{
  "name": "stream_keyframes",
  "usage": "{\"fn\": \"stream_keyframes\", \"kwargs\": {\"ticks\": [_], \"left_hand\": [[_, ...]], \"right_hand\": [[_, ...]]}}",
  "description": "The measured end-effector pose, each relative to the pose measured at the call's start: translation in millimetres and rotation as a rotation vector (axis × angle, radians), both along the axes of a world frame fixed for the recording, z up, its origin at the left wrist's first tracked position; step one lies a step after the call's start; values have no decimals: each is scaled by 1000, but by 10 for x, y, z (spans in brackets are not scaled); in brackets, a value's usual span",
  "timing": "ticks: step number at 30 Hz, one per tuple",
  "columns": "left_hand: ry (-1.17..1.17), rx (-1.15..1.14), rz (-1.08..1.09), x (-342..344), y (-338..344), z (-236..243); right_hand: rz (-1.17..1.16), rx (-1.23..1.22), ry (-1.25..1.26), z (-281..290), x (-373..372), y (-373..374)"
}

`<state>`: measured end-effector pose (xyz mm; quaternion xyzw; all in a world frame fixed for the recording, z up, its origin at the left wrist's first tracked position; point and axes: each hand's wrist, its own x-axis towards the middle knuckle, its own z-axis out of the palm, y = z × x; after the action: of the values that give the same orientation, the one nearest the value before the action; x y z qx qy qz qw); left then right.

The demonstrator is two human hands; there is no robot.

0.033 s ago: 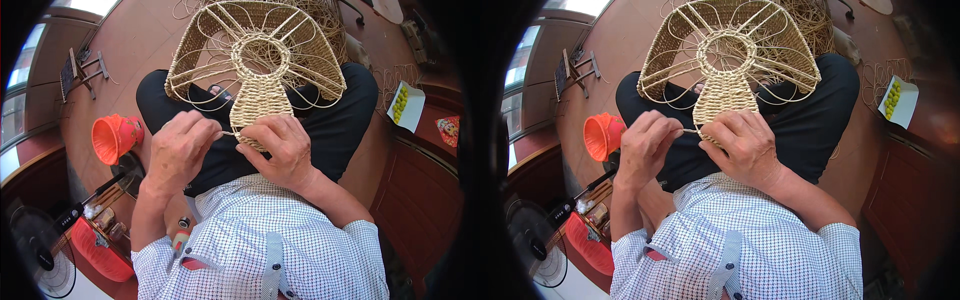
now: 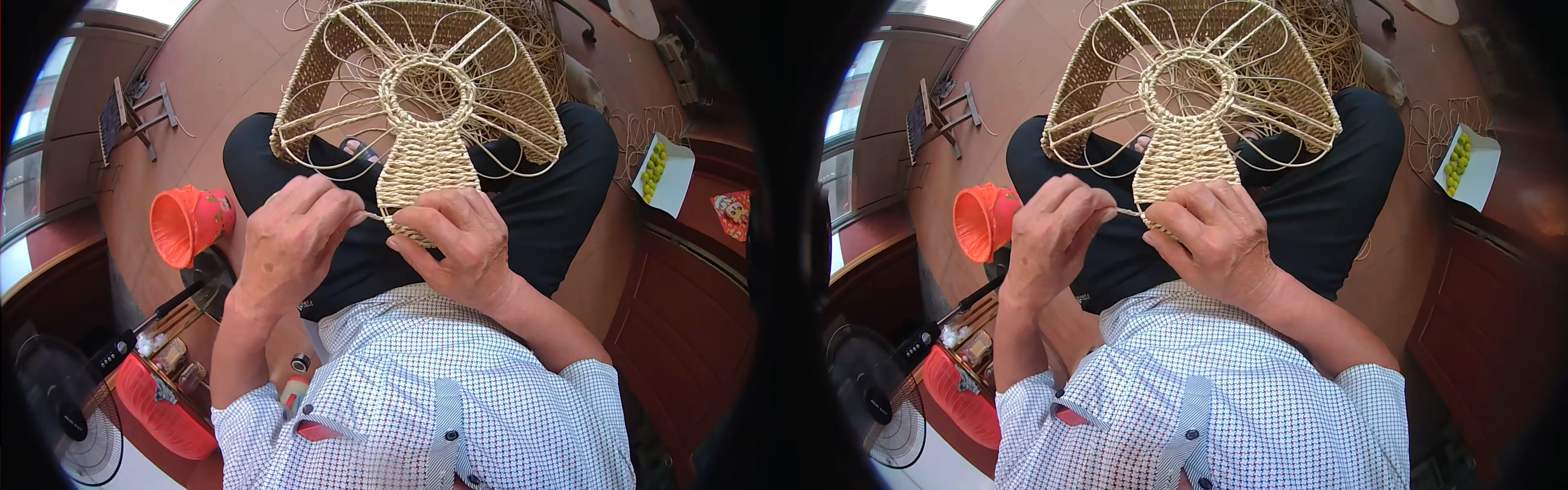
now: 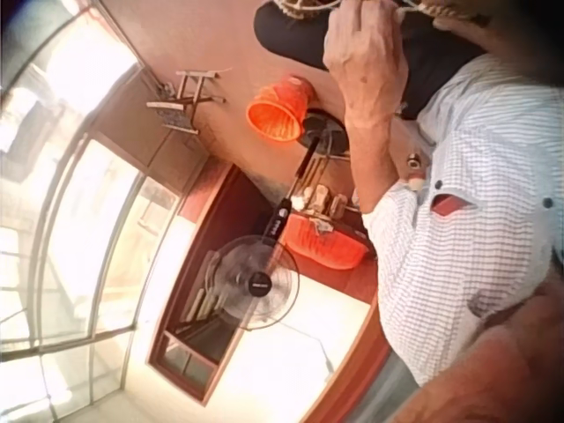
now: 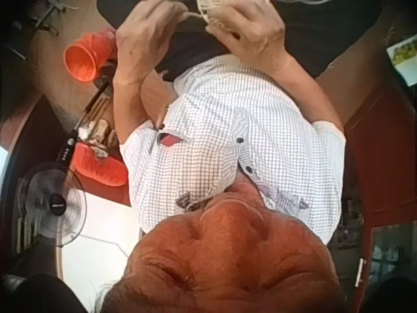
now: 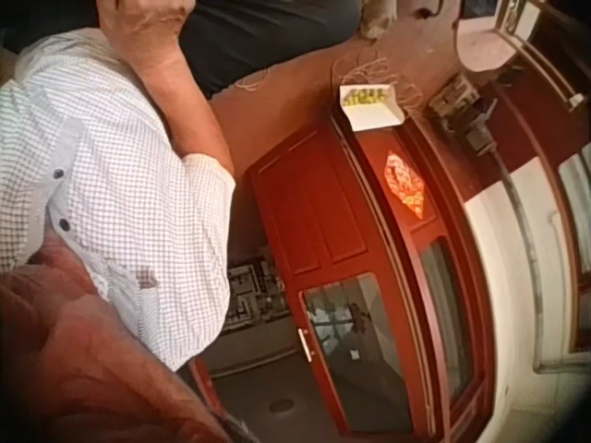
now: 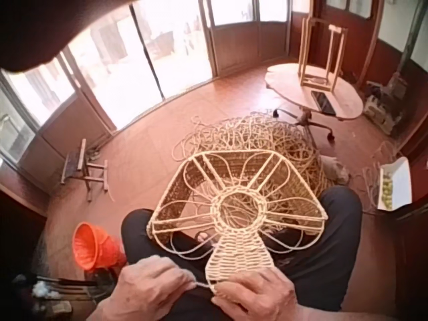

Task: Weaving a basket using wicker or straw material.

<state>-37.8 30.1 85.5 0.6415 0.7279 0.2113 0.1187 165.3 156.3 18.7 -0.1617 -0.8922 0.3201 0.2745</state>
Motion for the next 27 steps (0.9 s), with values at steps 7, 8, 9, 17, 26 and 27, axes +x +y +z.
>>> {"fn": "stream_keyframes", "kwargs": {"ticks": [7,8,9,17,26,27], "left_hand": [[65,4,-170,11,351,26],[64,41,-183,12,395,-30],[63,44,-176,15,434,-49],[27,-17,-174,12,543,-129],[-153,489,200,120,164,-193],[-156,485,196,161,31,-225]], "right_hand": [[65,103,48,-27,39,43],[72,105,47,-24,40,42],[67,118,42,-20,40,41],[61,115,8,-59,38,15],[47,6,-126,23,18,-41],[47,13,-133,17,21,-51]]}}
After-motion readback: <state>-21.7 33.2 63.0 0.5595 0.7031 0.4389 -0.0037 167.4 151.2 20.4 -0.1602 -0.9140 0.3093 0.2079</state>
